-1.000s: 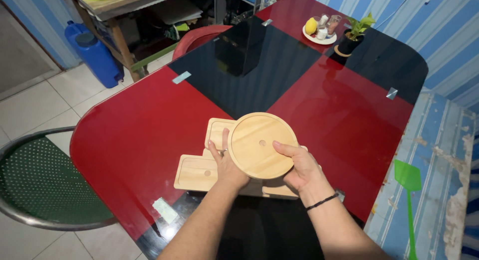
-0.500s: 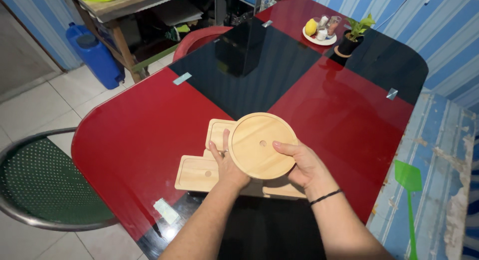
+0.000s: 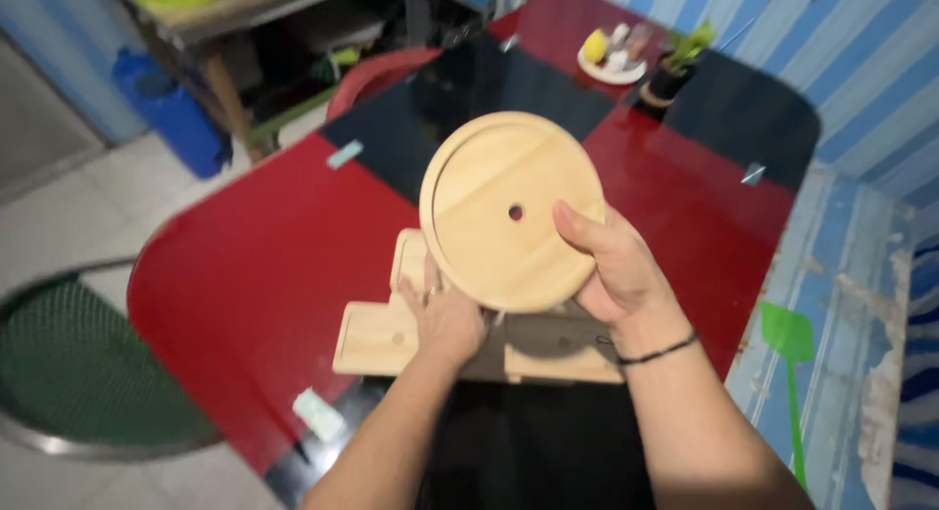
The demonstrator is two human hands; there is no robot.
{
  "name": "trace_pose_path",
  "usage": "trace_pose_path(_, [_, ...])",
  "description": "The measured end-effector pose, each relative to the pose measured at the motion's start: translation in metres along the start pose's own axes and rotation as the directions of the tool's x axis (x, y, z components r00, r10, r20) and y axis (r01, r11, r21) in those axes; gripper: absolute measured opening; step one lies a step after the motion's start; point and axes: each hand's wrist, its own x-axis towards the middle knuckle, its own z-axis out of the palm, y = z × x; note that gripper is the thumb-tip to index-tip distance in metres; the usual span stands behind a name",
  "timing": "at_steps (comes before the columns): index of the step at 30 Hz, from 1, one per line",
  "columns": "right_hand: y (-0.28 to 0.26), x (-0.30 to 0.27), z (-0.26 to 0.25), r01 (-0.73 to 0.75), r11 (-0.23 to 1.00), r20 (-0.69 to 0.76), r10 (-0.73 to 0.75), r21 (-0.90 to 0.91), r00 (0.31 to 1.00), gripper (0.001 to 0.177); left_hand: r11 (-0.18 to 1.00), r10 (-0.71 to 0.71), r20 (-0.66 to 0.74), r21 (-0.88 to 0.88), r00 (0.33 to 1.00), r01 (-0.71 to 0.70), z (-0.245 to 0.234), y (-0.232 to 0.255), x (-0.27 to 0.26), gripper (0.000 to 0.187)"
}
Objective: The person disassembles a wooden rack by removing square and circular wooden pieces and dowels from a red and black table. They then reassemble the rack by inserting dowels into holes on a rectangular wooden base and placing the square pieces back onto the dowels.
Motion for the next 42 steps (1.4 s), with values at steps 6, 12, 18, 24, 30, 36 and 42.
trace_pose_path(6, [0.043, -0.059, -0.021, -0.244, 0.961, -0.116, 0.230, -0.131, 0.966, 0.064, 0.941, 0.327, -0.378, 0.046, 0.866, -0.335, -0.013, -0.006, 0.005, 0.063])
trace_pose_path(12, [0.115, -0.120, -0.068, -0.455, 0.888, -0.284, 0.454, 0.066, 0.844, 0.065, 0.994, 0.096, -0.187, -0.036, 0.978, -0.105, -0.044, 0.009, 0.021, 0.044])
trace_pose_path(18, [0.168, -0.119, -0.108, -0.540, 0.842, -0.558, 0.446, -0.005, 0.700, 0.050, 0.995, 0.096, -0.132, -0.017, 0.987, -0.099, -0.048, 0.009, 0.023, 0.042])
trace_pose_path(24, [0.200, -0.114, -0.130, -0.662, 0.525, -0.702, 0.159, -0.535, 0.694, 0.055, 0.948, 0.306, -0.539, 0.096, 0.785, -0.304, -0.033, 0.000, 0.000, 0.051])
trace_pose_path(30, [0.182, -0.112, -0.145, -0.651, 0.266, -0.691, -0.092, -0.711, 0.717, 0.089, 0.815, 0.174, -0.415, -0.448, 0.893, -0.367, 0.015, -0.002, -0.063, 0.032])
trace_pose_path(36, [0.107, -0.100, -0.149, -0.442, 0.850, -0.767, 0.074, -0.286, 0.637, 0.071, 0.724, 0.026, -0.123, -0.682, 0.992, -0.104, 0.057, 0.011, -0.053, 0.035])
trace_pose_path(42, [0.084, -0.072, -0.141, -0.391, 0.920, -0.612, 0.316, 0.012, 0.725, 0.050, 0.832, 0.199, 0.098, -0.544, 0.975, -0.115, 0.113, 0.025, -0.008, 0.038])
